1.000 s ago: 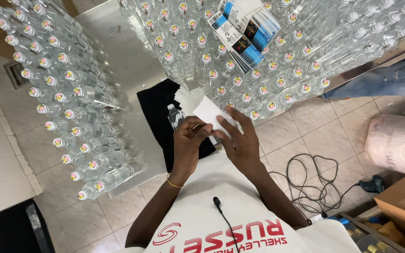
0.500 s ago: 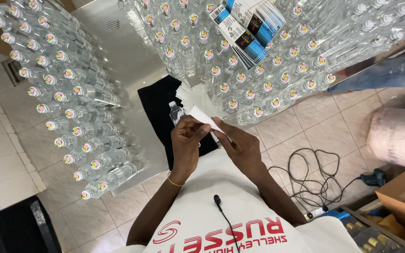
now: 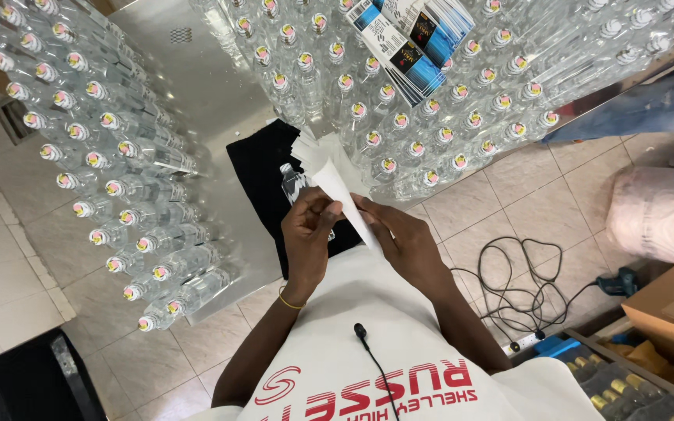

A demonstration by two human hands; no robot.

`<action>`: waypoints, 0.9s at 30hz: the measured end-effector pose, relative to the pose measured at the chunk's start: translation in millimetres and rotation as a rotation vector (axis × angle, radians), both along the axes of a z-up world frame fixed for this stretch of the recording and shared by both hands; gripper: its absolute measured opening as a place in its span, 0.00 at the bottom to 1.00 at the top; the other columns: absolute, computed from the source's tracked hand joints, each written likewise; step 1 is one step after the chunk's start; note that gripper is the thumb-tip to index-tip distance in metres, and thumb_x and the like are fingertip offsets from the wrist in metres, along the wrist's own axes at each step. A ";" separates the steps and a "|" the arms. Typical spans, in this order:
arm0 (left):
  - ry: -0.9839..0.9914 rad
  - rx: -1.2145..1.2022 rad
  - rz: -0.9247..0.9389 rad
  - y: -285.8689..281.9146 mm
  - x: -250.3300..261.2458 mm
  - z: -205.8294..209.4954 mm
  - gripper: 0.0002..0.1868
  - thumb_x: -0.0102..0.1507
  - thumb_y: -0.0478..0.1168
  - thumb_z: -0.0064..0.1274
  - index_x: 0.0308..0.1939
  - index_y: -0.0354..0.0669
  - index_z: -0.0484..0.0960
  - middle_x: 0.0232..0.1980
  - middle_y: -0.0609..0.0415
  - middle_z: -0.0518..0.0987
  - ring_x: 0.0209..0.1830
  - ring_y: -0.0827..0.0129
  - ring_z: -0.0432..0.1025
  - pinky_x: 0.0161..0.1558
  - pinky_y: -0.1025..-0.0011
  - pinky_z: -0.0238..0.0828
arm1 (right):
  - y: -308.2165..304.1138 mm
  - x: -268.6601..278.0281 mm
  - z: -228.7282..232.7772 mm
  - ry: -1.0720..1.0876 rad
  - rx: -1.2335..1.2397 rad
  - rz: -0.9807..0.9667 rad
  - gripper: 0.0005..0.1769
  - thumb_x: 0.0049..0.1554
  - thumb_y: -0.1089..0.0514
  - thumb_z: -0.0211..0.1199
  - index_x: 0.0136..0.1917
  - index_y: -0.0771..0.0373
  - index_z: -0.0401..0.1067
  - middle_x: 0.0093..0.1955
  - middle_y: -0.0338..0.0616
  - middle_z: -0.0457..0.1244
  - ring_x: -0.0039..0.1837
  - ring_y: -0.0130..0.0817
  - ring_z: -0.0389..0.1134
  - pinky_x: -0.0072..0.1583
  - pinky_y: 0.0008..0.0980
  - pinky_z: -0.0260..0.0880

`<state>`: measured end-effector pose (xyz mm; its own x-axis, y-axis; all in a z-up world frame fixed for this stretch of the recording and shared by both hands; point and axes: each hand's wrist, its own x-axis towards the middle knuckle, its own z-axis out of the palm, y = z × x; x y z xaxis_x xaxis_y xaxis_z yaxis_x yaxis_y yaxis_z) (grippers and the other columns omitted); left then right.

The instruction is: The person applies labels to clear plastic bottles. They pick up a bottle, peel a label from a sheet, wrap it around the bottle, and smooth it down. The person repeats this process for several bottles, placing the labeled ones on a nearby table.

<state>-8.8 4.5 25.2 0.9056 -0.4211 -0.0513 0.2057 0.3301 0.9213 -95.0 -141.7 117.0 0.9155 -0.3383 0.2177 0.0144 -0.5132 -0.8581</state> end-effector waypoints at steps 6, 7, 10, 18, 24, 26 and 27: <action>0.014 0.003 0.022 3.3 -1.7 -3.0 0.12 0.74 0.34 0.55 0.61 0.36 0.77 0.51 0.50 0.81 0.50 0.67 0.81 0.52 0.63 0.88 | -2.5 3.5 3.5 -0.079 -0.015 0.019 0.16 0.61 0.61 0.73 0.62 0.69 0.81 0.57 0.59 0.76 0.56 0.58 0.79 0.55 0.47 0.83; 0.015 0.003 0.022 1.8 -2.7 1.3 0.12 0.74 0.34 0.55 0.61 0.36 0.77 0.51 0.50 0.81 0.50 0.67 0.81 0.52 0.63 0.88 | -1.7 3.4 -1.7 -0.078 -0.016 0.019 0.16 0.61 0.61 0.73 0.62 0.69 0.81 0.57 0.59 0.76 0.56 0.58 0.79 0.55 0.47 0.83; 0.043 -0.008 0.011 -3.1 -5.0 18.3 0.13 0.73 0.34 0.56 0.61 0.36 0.77 0.51 0.51 0.80 0.51 0.69 0.80 0.53 0.62 0.89 | 0.4 4.0 -11.2 -0.115 -0.031 0.015 0.14 0.62 0.65 0.72 0.61 0.69 0.81 0.56 0.57 0.76 0.55 0.55 0.79 0.53 0.46 0.83; 0.049 0.075 -0.039 -4.1 -6.6 7.8 0.12 0.70 0.33 0.63 0.56 0.33 0.82 0.44 0.47 0.85 0.47 0.66 0.82 0.47 0.65 0.87 | 3.0 9.2 -10.6 -0.112 -0.115 -0.004 0.09 0.66 0.65 0.67 0.58 0.69 0.83 0.53 0.56 0.76 0.53 0.53 0.80 0.50 0.41 0.83; -0.071 0.213 -0.077 -1.3 -2.0 22.6 0.19 0.69 0.33 0.64 0.64 0.36 0.82 0.47 0.46 0.87 0.49 0.64 0.83 0.48 0.64 0.86 | 0.3 7.1 -20.1 -0.075 -0.302 0.036 0.09 0.67 0.65 0.66 0.59 0.67 0.83 0.49 0.52 0.76 0.46 0.47 0.80 0.44 0.37 0.83; -0.109 0.243 -0.078 -2.2 -1.8 19.1 0.21 0.69 0.32 0.64 0.66 0.37 0.82 0.47 0.46 0.87 0.49 0.63 0.83 0.48 0.64 0.86 | 2.5 6.2 -14.2 -0.060 -0.342 0.040 0.09 0.66 0.65 0.67 0.58 0.67 0.83 0.48 0.53 0.76 0.45 0.48 0.80 0.43 0.39 0.83; -0.141 0.279 -0.077 -3.0 -0.2 17.2 0.22 0.69 0.32 0.63 0.68 0.38 0.82 0.48 0.45 0.86 0.49 0.62 0.83 0.48 0.64 0.87 | 3.4 7.0 -11.5 -0.040 -0.377 0.047 0.08 0.65 0.66 0.67 0.57 0.67 0.82 0.47 0.54 0.75 0.44 0.49 0.79 0.42 0.40 0.83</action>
